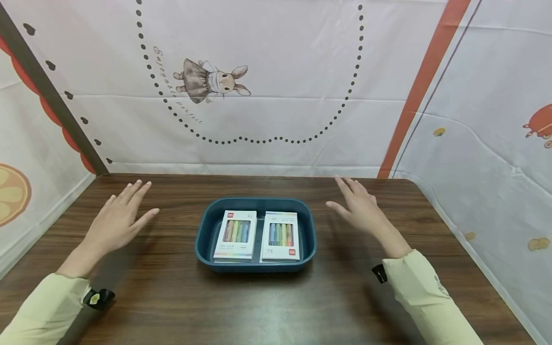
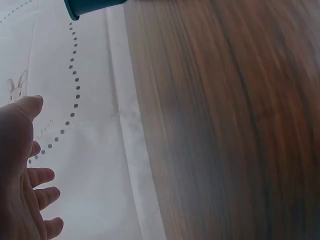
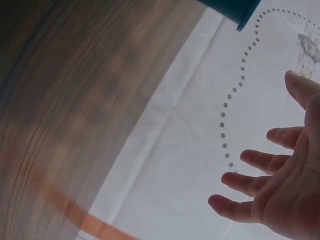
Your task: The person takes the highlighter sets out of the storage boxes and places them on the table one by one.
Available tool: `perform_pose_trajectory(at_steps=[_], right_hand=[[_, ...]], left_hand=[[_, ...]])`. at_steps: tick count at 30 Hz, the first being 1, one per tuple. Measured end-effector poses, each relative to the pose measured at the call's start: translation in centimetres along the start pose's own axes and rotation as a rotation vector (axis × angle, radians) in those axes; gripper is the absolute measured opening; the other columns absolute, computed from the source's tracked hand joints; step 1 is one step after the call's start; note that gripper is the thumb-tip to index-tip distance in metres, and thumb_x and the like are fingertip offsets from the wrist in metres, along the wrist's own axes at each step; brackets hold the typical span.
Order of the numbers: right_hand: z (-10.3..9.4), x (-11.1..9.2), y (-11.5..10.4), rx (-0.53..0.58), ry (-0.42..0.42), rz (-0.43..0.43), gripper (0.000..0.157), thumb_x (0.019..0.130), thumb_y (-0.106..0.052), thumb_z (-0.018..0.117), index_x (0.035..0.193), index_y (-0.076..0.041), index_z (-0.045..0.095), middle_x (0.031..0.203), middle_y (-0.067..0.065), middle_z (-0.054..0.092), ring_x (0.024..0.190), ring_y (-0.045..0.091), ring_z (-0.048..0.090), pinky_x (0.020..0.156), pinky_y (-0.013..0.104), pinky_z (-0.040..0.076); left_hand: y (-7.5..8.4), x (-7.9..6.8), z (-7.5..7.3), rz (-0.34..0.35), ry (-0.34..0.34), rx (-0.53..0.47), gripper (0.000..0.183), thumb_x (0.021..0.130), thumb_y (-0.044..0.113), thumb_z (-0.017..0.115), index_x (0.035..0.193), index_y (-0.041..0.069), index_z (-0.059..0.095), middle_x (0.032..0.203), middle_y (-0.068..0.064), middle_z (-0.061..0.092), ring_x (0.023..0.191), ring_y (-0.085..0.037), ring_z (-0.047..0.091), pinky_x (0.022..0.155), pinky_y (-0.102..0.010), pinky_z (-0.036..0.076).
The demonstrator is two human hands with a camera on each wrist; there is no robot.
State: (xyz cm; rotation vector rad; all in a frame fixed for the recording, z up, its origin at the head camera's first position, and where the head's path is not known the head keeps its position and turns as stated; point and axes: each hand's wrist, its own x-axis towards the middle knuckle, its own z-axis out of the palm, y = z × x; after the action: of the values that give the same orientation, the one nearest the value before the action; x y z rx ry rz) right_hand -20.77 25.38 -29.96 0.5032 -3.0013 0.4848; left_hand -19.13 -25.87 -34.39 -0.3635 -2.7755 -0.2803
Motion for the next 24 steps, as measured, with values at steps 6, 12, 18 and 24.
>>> perform_pose_trajectory(at_steps=[6,12,18,24], right_hand=[[0.1,0.2,-0.6,0.071,0.012,-0.044,0.074,0.091,-0.042,0.05,0.144,0.0,0.019,0.143,0.027,0.022,0.128,0.044,0.025,0.098,0.064,0.022],[0.3,0.3,-1.1,0.126,0.002,-0.052,0.072,0.091,-0.042,0.05,0.144,-0.004,0.019,0.143,0.026,0.025,0.125,0.042,0.034,0.097,0.059,0.03],[0.5,0.4,-1.7,0.172,0.0,-0.075,0.067,0.092,-0.037,0.052,0.144,-0.005,0.023,0.137,0.022,0.037,0.104,0.033,0.053,0.084,0.05,0.045],[0.6,0.3,-2.3,0.248,-0.02,-0.077,0.063,0.092,-0.037,0.051,0.142,-0.005,0.029,0.131,0.019,0.047,0.104,0.03,0.055,0.082,0.047,0.047]], left_hand=[[0.8,0.2,0.3,0.027,0.019,-0.045,0.069,0.093,0.044,0.045,0.145,0.007,0.02,0.142,-0.027,0.027,0.129,-0.044,0.025,0.098,-0.064,0.019],[1.5,0.4,0.6,0.041,0.016,-0.115,0.069,0.093,0.042,0.046,0.145,0.007,0.017,0.143,-0.025,0.027,0.13,-0.043,0.024,0.098,-0.064,0.021],[2.3,0.6,0.9,0.053,0.017,-0.176,0.069,0.093,0.041,0.046,0.145,0.006,0.018,0.144,-0.023,0.027,0.13,-0.043,0.024,0.1,-0.061,0.022],[3.0,0.7,1.3,0.06,0.007,-0.218,0.068,0.094,0.042,0.045,0.145,0.006,0.018,0.144,-0.023,0.027,0.13,-0.043,0.025,0.1,-0.059,0.023]])
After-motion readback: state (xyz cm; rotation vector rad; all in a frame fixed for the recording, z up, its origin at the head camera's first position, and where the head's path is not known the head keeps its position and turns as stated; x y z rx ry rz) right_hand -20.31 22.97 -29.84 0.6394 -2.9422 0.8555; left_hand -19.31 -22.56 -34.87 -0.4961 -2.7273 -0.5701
